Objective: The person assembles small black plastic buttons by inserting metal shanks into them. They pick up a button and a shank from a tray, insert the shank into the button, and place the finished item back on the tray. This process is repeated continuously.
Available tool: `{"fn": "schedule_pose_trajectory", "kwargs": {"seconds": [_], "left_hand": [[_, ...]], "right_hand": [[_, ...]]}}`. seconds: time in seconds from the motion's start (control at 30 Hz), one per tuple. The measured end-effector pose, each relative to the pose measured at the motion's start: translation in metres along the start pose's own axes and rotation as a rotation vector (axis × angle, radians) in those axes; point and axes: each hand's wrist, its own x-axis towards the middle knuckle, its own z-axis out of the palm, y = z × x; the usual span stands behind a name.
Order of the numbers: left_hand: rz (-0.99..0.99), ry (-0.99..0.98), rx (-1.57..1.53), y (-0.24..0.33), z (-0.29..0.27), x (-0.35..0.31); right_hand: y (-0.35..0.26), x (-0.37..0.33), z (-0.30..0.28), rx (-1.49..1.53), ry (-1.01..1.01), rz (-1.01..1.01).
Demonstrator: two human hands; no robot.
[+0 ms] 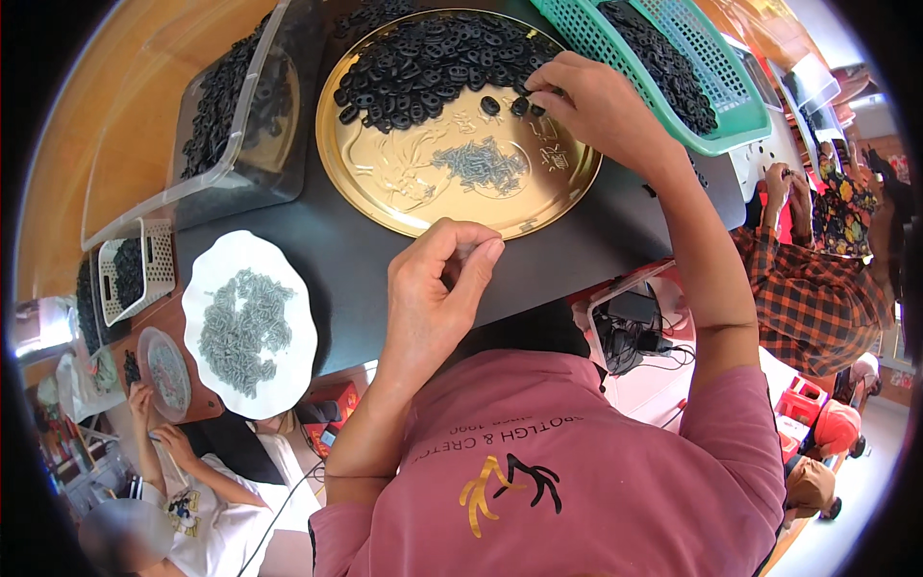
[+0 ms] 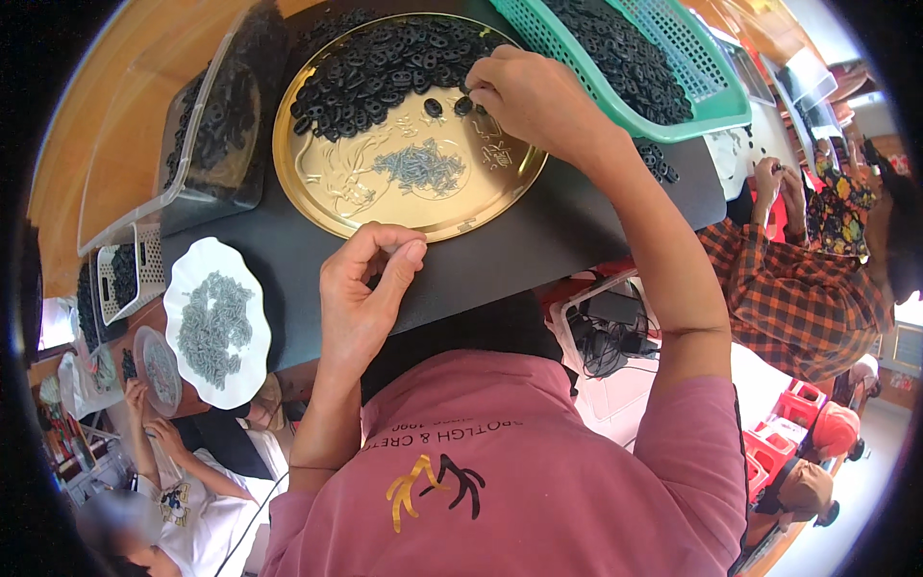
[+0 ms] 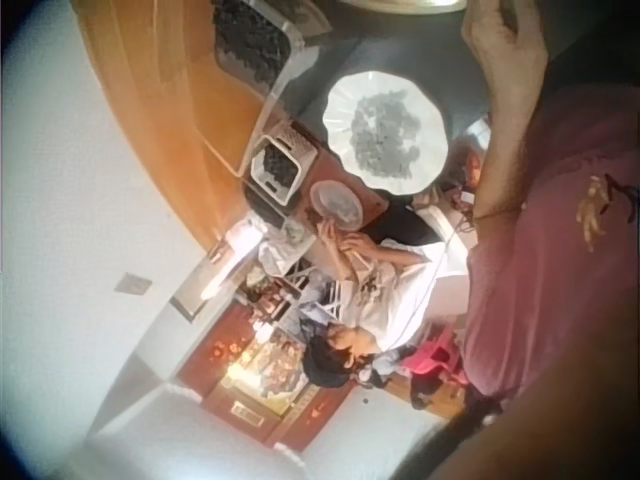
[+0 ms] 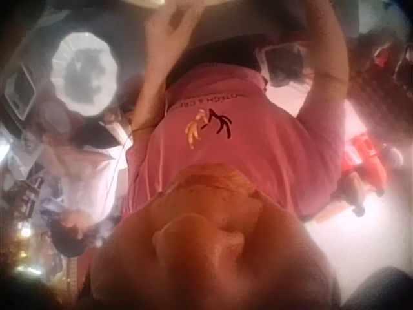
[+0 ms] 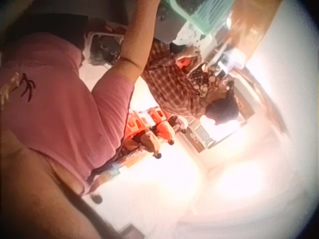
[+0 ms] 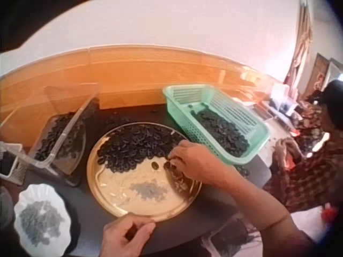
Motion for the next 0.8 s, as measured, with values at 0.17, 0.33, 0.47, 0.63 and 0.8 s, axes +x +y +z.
{"fn": "schedule_pose_trajectory", "kwargs": {"seconds": [0.17,0.33,0.47,0.63,0.8], "left_hand": [[-0.056,-0.019,0.011,0.004,-0.001,-0.001],[-0.052,-0.023,0.009,0.005,0.0,0.0],[-0.054,-0.005,0.017,0.004,0.001,-0.001],[-0.072,-0.003,0.016,0.003,0.002,0.0],[-0.043,0.034,-0.009,0.003,0.005,0.001]], "right_hand": [[0.001,-0.007,0.006,0.0,-0.023,0.02],[0.005,-0.011,0.007,0.075,-0.031,0.04],[-0.004,-0.01,0.012,0.106,0.068,0.009],[-0.015,-0.006,0.023,0.065,0.037,-0.12],[-0.007,-0.01,0.02,0.085,0.002,-0.081]]}}
